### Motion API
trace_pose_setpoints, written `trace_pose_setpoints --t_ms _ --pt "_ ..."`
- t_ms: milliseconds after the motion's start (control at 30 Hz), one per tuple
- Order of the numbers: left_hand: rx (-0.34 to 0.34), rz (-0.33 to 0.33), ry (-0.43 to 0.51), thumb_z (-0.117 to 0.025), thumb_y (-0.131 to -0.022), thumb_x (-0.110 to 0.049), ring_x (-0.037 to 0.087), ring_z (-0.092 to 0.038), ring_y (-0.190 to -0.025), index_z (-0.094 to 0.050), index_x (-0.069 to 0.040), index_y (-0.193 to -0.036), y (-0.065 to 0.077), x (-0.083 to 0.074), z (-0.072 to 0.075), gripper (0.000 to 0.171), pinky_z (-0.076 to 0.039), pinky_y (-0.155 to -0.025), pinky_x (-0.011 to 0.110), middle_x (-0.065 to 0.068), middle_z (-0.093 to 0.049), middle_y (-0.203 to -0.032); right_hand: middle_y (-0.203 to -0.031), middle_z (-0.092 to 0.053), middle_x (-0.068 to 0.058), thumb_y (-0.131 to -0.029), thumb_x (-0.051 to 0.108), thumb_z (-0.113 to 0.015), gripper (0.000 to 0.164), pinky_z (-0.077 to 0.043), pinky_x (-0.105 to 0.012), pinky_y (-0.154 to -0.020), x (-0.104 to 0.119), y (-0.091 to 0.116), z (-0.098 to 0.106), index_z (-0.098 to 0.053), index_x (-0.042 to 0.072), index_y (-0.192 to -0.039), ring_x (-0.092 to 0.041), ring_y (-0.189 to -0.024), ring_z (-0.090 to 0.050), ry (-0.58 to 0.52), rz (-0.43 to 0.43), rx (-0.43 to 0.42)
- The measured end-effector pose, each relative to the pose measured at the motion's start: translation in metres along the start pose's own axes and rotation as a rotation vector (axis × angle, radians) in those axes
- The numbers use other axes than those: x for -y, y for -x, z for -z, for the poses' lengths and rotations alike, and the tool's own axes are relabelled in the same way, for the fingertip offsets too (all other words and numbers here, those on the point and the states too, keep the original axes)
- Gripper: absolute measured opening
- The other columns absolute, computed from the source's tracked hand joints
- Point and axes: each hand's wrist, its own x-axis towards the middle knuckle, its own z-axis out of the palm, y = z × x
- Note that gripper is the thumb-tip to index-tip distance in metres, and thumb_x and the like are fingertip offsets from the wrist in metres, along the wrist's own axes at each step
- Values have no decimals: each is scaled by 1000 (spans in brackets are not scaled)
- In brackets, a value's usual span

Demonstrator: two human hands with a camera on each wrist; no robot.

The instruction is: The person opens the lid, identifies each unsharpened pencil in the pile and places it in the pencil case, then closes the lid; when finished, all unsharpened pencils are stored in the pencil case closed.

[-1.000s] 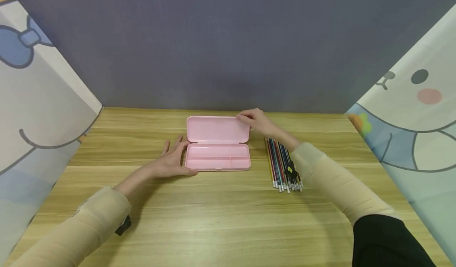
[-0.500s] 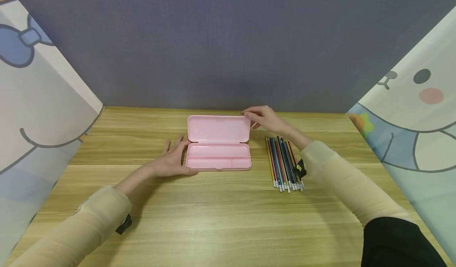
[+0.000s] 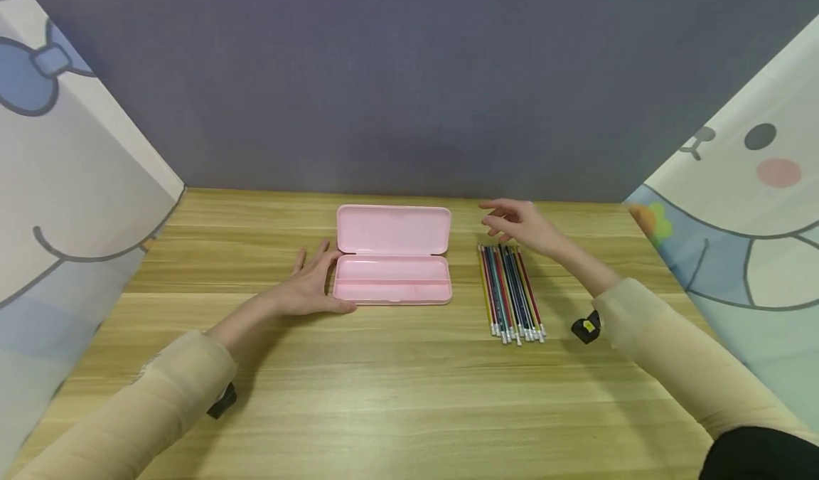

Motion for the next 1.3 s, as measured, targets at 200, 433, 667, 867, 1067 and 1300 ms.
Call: trace_pose_setpoints --t_ms 200,433,667,867,1067,1300 --pt "-4 2 10 -84 -79 -51 46 5 -161 -27 -13 -154 2 2 1 102 15 -124 67 28 -13 -171 -124 -66 -32 -106 18 -58 48 -64 -45 -76 -14 25 4 -48 1 -150 -33 -93 -74 -3 -59 -17" --pt "-17 -6 12 -84 -78 -53 44 5 -161 -28 -16 -153 2 4 -1 101 16 -124 66 26 -13 -171 -125 -65 -32 -106 18 -58 51 -64 -43 -75 -24 51 2 -45 -1 -152 -35 -92 -74 -12 -124 -16" --pt "4 4 -7 -82 -80 -54 45 5 -161 -28 -16 -153 1 0 0 98 15 -124 67 28 -14 -171 -125 -65 -33 -105 14 -58 50 -65 -38 -72 -27 68 -2 -45 -3 -151 -32 -92 -75 22 -172 -32" --pt "-23 -30 15 -84 -78 -53 50 3 -159 -31 -13 -149 2 2 0 97 15 -123 69 33 -17 -167 -123 -66 -34 -102 4 -58 50 -65 -36 -69 -26 77 -7 -46 -6 -149 -33 -91 -75 43 -177 -58" --pt "-31 -32 14 -83 -77 -55 49 3 -160 -31 -14 -149 2 4 -1 98 15 -123 68 33 -18 -167 -121 -67 -35 -99 1 -60 49 -64 -34 -66 -25 84 -14 -49 -8 -146 -36 -91 -76 45 -181 -84" --pt "12 11 5 -83 -80 -53 44 6 -161 -30 -13 -149 1 2 2 96 16 -124 66 29 -13 -170 -123 -66 -35 -100 1 -60 48 -64 -33 -67 -22 92 -21 -49 -9 -146 -35 -92 -75 28 -225 -82"
